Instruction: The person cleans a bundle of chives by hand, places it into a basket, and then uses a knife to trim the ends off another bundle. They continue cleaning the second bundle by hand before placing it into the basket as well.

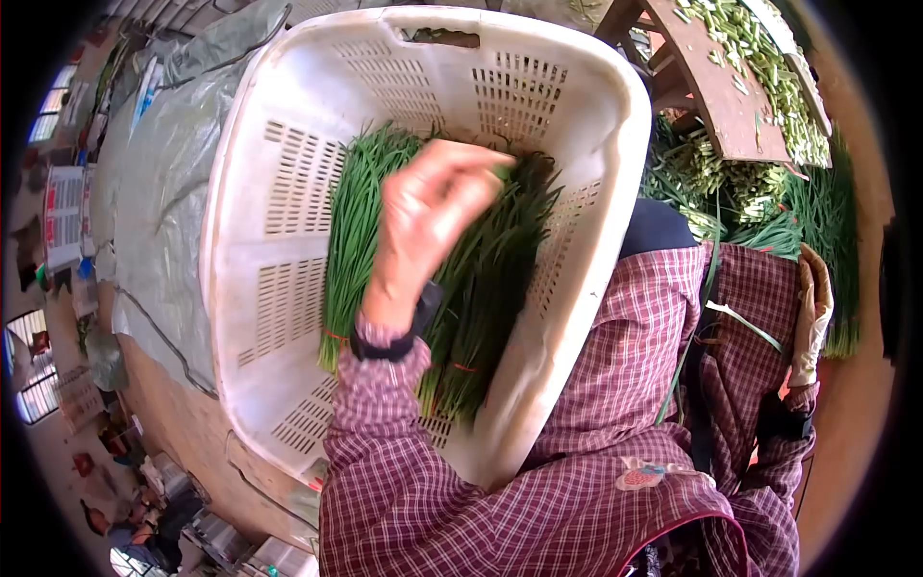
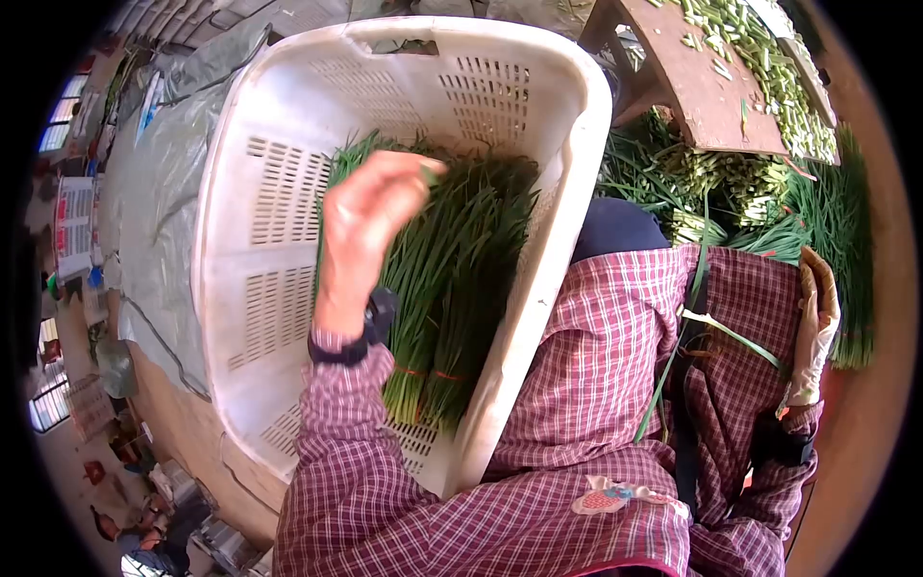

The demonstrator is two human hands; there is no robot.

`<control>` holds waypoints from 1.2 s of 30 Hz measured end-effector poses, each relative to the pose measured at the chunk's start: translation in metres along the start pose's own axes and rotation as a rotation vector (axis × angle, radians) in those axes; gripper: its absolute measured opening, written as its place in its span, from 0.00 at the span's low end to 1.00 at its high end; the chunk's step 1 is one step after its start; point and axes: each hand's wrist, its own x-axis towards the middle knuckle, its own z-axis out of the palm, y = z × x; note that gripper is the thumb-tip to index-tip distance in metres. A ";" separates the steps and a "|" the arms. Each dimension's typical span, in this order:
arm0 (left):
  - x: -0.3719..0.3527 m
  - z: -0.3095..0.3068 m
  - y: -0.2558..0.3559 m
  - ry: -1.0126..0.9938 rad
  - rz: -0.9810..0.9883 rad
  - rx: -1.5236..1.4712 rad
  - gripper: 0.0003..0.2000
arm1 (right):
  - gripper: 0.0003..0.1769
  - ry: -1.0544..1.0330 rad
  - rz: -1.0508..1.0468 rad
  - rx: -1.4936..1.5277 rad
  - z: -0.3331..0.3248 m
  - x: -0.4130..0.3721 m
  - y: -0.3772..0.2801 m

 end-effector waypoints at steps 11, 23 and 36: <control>0.014 -0.137 -0.231 0.385 -0.461 0.832 0.12 | 0.18 -0.014 -0.023 0.025 -0.005 0.001 0.015; 0.007 -0.131 -0.236 0.497 -0.357 0.656 0.07 | 0.20 -0.049 -0.033 0.062 -0.007 0.000 0.017; 0.047 -0.027 -0.039 0.184 0.056 -0.316 0.09 | 0.19 -0.007 0.087 -0.072 0.000 0.000 0.002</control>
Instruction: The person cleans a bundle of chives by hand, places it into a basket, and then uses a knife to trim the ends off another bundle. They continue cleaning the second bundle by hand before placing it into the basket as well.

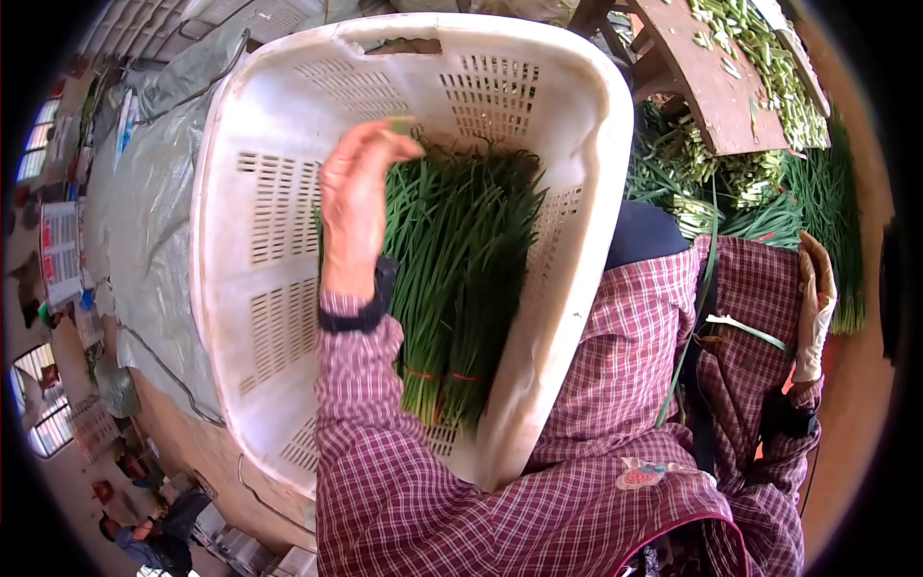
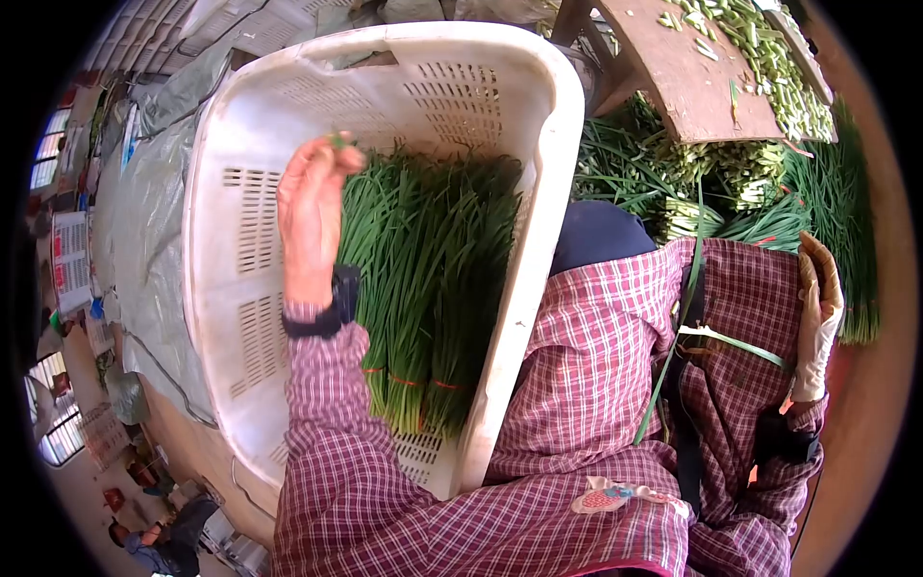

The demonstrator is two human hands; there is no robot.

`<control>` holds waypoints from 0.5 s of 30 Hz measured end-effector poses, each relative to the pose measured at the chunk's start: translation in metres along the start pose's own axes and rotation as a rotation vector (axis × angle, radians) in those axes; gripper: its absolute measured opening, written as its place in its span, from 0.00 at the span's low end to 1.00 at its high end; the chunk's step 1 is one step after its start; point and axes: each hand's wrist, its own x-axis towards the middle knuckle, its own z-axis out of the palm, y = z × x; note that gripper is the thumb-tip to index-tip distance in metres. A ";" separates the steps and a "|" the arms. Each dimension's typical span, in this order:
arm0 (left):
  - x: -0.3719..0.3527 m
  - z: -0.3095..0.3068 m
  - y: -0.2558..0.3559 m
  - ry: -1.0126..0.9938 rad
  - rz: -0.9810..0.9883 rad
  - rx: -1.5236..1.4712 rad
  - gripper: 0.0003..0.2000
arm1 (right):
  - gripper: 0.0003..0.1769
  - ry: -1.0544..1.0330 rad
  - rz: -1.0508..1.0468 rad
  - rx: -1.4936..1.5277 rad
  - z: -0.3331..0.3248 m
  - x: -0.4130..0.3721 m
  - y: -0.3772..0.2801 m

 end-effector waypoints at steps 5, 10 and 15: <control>-0.032 0.020 0.052 -0.288 -0.128 0.381 0.06 | 0.18 -0.034 -0.099 0.113 0.006 0.001 -0.002; -0.028 -0.105 -0.112 0.266 -0.203 0.998 0.08 | 0.20 -0.066 -0.121 0.176 0.000 -0.001 0.008; -0.039 -0.117 -0.146 0.316 -0.265 1.341 0.08 | 0.21 -0.058 -0.112 0.089 -0.002 -0.001 0.010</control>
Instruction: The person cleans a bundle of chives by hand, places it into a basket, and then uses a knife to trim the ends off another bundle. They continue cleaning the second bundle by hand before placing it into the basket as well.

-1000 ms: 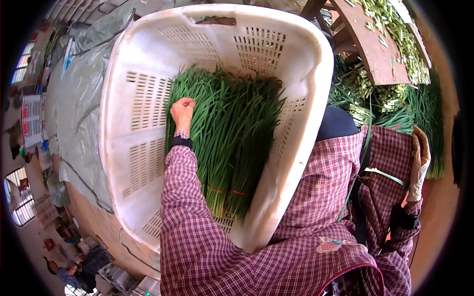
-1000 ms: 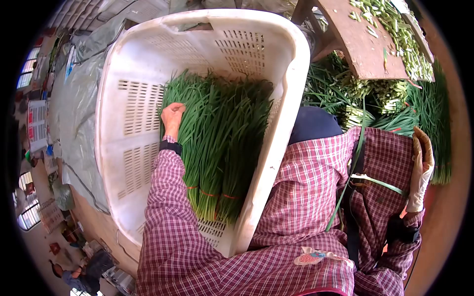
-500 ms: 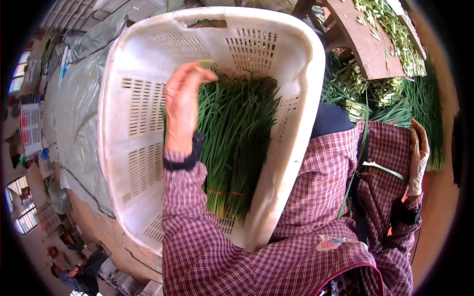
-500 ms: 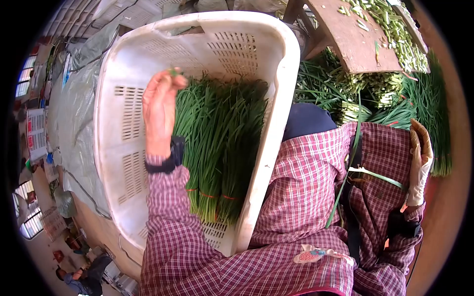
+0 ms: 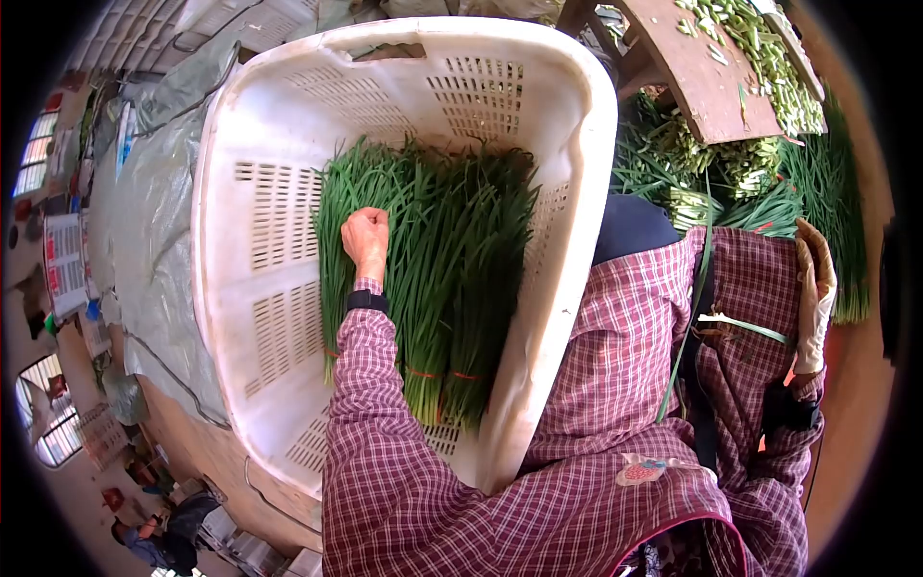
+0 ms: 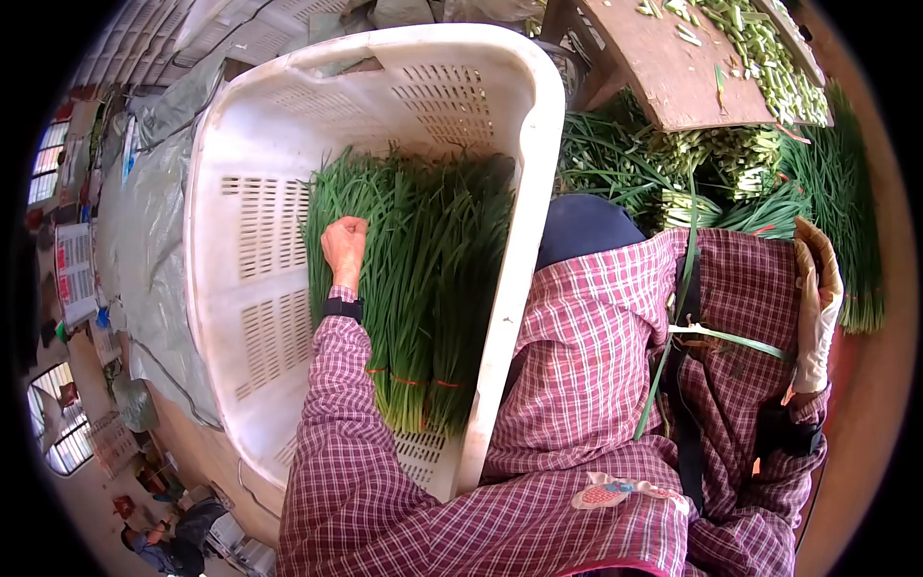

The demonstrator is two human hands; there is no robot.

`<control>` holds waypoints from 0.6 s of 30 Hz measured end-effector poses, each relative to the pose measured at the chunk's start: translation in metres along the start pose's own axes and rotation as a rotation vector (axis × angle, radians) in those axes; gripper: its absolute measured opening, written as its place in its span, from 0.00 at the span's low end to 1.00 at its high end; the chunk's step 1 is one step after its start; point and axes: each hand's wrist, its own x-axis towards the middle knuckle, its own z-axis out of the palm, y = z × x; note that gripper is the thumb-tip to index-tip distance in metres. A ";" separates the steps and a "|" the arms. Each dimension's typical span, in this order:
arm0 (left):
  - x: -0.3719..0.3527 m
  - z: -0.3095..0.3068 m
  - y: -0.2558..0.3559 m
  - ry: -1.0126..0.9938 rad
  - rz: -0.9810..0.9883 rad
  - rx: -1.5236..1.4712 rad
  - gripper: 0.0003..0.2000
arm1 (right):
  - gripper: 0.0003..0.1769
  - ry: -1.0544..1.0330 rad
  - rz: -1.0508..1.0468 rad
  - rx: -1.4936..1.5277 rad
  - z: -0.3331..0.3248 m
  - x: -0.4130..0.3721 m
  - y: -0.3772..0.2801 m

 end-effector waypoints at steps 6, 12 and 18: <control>-0.006 0.001 0.003 -0.049 -0.033 0.003 0.07 | 0.20 0.008 0.018 0.006 0.005 0.001 -0.005; -0.006 0.013 -0.002 -0.020 -0.021 0.011 0.07 | 0.21 -0.001 0.016 0.018 0.002 0.001 0.000; -0.001 0.025 -0.017 0.015 -0.128 -0.413 0.06 | 0.22 -0.037 -0.020 0.062 0.001 0.000 0.000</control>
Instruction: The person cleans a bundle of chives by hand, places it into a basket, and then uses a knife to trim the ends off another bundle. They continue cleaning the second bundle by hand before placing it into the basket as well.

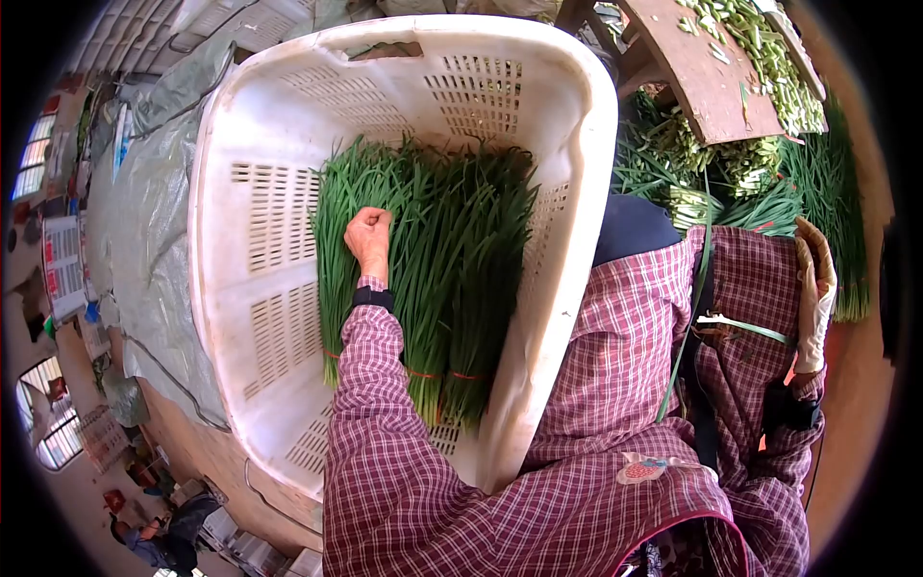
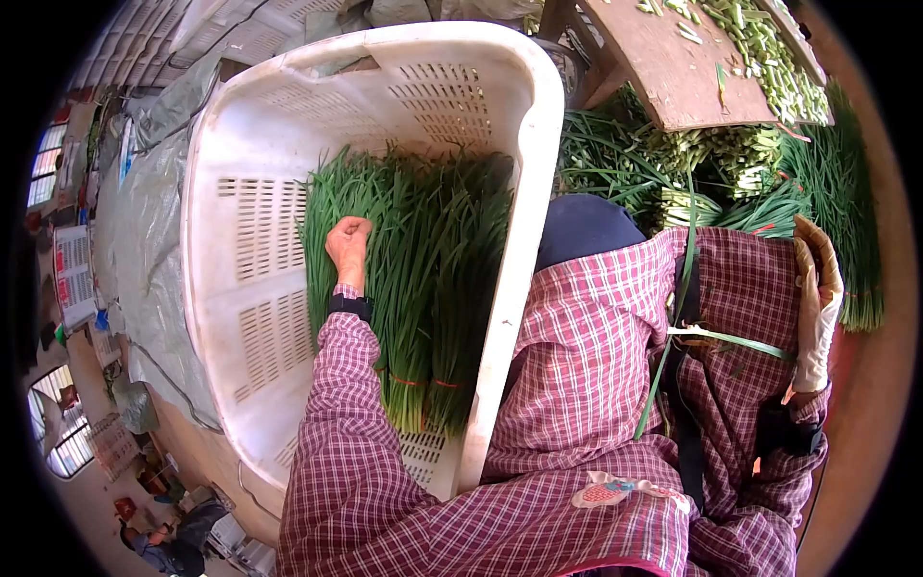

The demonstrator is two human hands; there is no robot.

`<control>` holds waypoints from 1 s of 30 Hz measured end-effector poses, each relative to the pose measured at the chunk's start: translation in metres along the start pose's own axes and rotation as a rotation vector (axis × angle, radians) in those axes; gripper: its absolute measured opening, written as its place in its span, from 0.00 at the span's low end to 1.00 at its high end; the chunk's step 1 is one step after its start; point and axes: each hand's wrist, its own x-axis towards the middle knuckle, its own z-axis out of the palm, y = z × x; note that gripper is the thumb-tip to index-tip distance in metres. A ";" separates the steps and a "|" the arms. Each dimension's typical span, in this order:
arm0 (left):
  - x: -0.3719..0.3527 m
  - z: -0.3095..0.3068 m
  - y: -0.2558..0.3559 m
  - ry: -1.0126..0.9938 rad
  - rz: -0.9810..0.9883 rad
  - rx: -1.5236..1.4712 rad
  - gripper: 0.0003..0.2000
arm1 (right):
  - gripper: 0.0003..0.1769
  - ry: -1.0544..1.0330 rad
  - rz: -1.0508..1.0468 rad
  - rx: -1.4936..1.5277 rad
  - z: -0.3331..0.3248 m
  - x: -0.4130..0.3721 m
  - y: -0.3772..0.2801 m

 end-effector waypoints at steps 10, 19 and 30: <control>0.001 0.005 0.021 -0.148 -0.340 -0.729 0.07 | 0.22 0.021 0.027 -0.085 0.005 0.003 -0.003; -0.121 -0.070 0.284 -0.783 1.086 -0.465 0.11 | 0.18 0.084 0.120 -0.093 0.012 0.004 -0.013; 0.059 -0.015 0.046 -0.150 0.128 0.077 0.09 | 0.23 0.011 0.013 -0.010 0.007 -0.001 -0.005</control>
